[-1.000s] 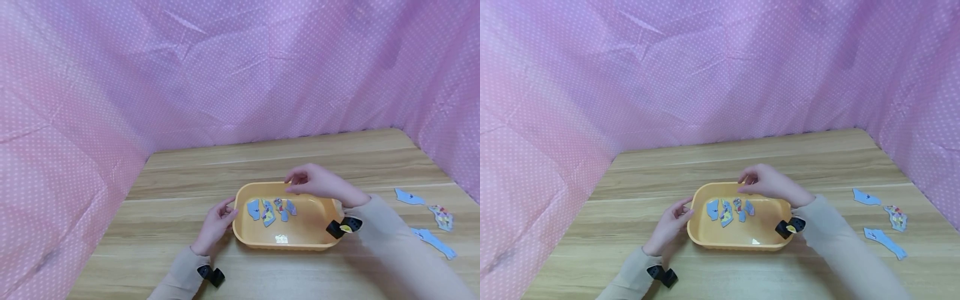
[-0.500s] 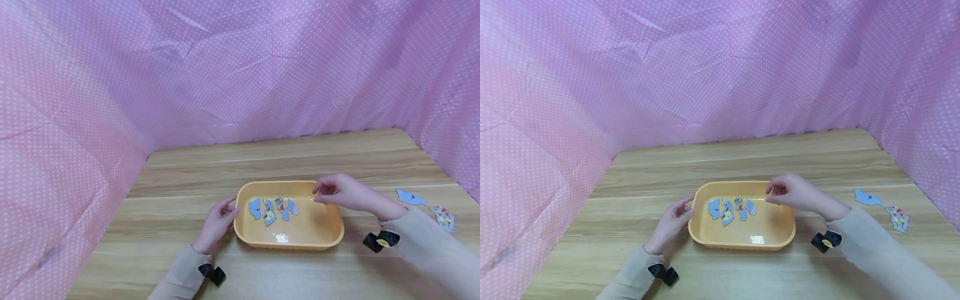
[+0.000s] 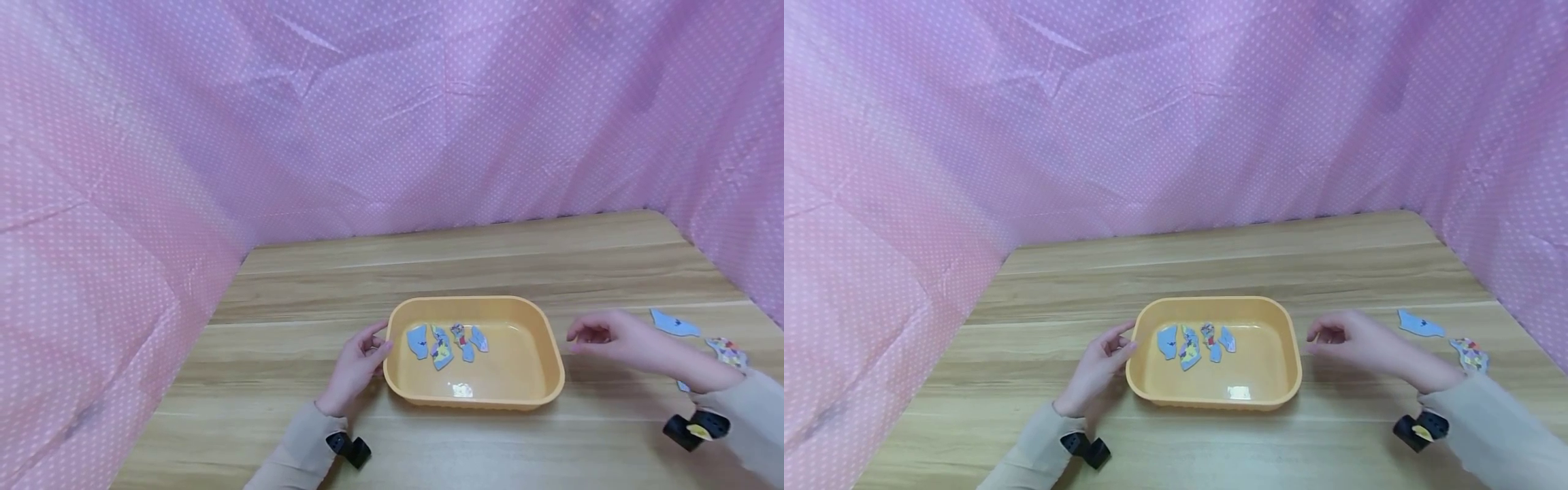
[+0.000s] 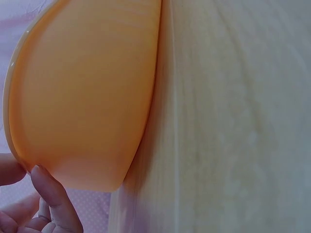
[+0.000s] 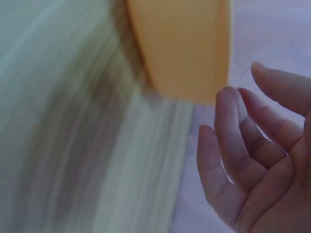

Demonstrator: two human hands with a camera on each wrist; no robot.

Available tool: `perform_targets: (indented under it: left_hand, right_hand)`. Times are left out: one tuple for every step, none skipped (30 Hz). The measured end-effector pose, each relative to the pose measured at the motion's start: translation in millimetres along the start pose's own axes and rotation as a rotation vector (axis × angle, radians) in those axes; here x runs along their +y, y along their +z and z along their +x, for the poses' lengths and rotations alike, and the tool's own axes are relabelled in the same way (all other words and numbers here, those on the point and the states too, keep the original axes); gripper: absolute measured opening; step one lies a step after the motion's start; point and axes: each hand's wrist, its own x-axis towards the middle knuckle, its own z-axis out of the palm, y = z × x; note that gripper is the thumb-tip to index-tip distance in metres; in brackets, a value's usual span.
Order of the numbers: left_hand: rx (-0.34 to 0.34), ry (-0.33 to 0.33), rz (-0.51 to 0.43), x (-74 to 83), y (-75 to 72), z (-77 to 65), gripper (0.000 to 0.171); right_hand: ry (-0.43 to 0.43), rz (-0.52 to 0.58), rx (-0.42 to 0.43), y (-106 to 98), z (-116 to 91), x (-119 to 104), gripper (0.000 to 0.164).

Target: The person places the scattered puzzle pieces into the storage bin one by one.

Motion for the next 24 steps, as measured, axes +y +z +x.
perform_targets:
  left_hand:
    - [0.0, 0.006, -0.002, 0.1, 0.2, -0.1, 0.046]
    - [0.0, 0.011, -0.004, 0.4, 0.5, -0.4, 0.046]
    - [-0.001, 0.015, -0.007, 0.5, 0.7, -0.5, 0.046]
    - [-0.002, 0.015, -0.009, 0.3, 0.8, -0.2, 0.046]
    - [-0.003, 0.014, -0.012, 0.0, 1.0, 0.1, 0.046]
    - [-0.007, 0.015, -0.012, -0.1, 1.2, 0.1, 0.045]
    - [-0.011, 0.016, -0.011, -0.5, 1.3, 0.4, 0.045]
    - [-0.013, 0.012, -0.011, -0.8, 1.4, 0.7, 0.045]
    - [-0.016, 0.01, -0.012, -1.2, 1.5, 1.2, 0.045]
    - [-0.018, 0.009, -0.01, -1.5, 1.5, 1.7, 0.045]
    - [-0.02, 0.011, -0.007, -1.5, 1.5, 1.7, 0.045]
    - [-0.021, 0.012, -0.004, -1.5, 1.6, 1.8, 0.044]
    - [-0.02, 0.012, -0.003, -1.5, 1.6, 1.8, 0.044]
    - [-0.018, 0.009, -0.003, -1.5, 1.7, 1.9, 0.044]
    - [-0.017, 0.011, -0.003, -1.4, 1.7, 1.8, 0.044]
    - [-0.015, 0.011, 0.0, -1.2, 1.8, 1.6, 0.044]
    - [-0.015, 0.011, -0.001, -0.9, 1.9, 1.2, 0.044]
    - [-0.014, 0.009, -0.002, -0.8, 2.1, 1.0, 0.044]
    - [-0.013, 0.01, -0.001, -0.7, 2.2, 0.7, 0.044]
    - [-0.012, 0.011, 0.0, -0.4, 2.3, 0.5, 0.044]
    - [-0.012, 0.011, 0.002, 0.1, 2.5, 0.3, 0.044]
    - [-0.014, 0.014, 0.003, 0.3, 2.6, 0.0, 0.045]
    - [-0.014, 0.015, 0.003, 0.6, 2.7, -0.1, 0.045]
    - [-0.015, 0.017, 0.003, 0.7, 2.7, -0.2, 0.045]
  right_hand:
    - [-0.031, 0.001, 0.011, 0, -4, 6, 0.01]
    - [-0.04, 0.004, 0.016, -1, -8, 10, 0.011]
    - [-0.051, 0.008, 0.019, -3, -12, 14, 0.012]
    - [-0.073, 0.002, 0.024, -5, -17, 18, 0.013]
    - [-0.093, -0.003, 0.027, -7, -21, 22, 0.015]
    - [-0.108, -0.004, 0.025, -9, -25, 26, 0.018]
    - [-0.11, -0.01, 0.019, -12, -30, 28, 0.02]
    - [-0.109, -0.011, 0.005, -14, -35, 31, 0.022]
    - [-0.107, -0.015, -0.008, -17, -40, 34, 0.024]
    - [-0.091, -0.015, -0.026, -19, -45, 37, 0.026]
    - [-0.072, -0.009, -0.046, -22, -50, 40, 0.027]
    - [-0.045, -0.003, -0.07, -24, -55, 43, 0.028]
    - [-0.021, 0.001, -0.088, -27, -60, 47, 0.029]
    - [-0.012, 0.008, -0.104, -29, -65, 51, 0.03]
    - [0.003, 0.016, -0.123, -31, -69, 55, 0.03]
    - [0.02, 0.032, -0.144, -33, -73, 58, 0.032]
    - [0.023, 0.043, -0.154, -35, -78, 62, 0.035]
    - [0.024, 0.051, -0.16, -36, -82, 67, 0.039]
    - [0.017, 0.061, -0.168, -37, -85, 70, 0.044]
    - [0.01, 0.069, -0.177, -38, -88, 74, 0.048]
    - [0.011, 0.072, -0.182, -38, -91, 78, 0.055]
    - [0.004, 0.066, -0.179, -38, -94, 81, 0.061]
    - [-0.011, 0.059, -0.172, -38, -97, 84, 0.066]
    - [-0.023, 0.053, -0.166, -38, -99, 87, 0.071]
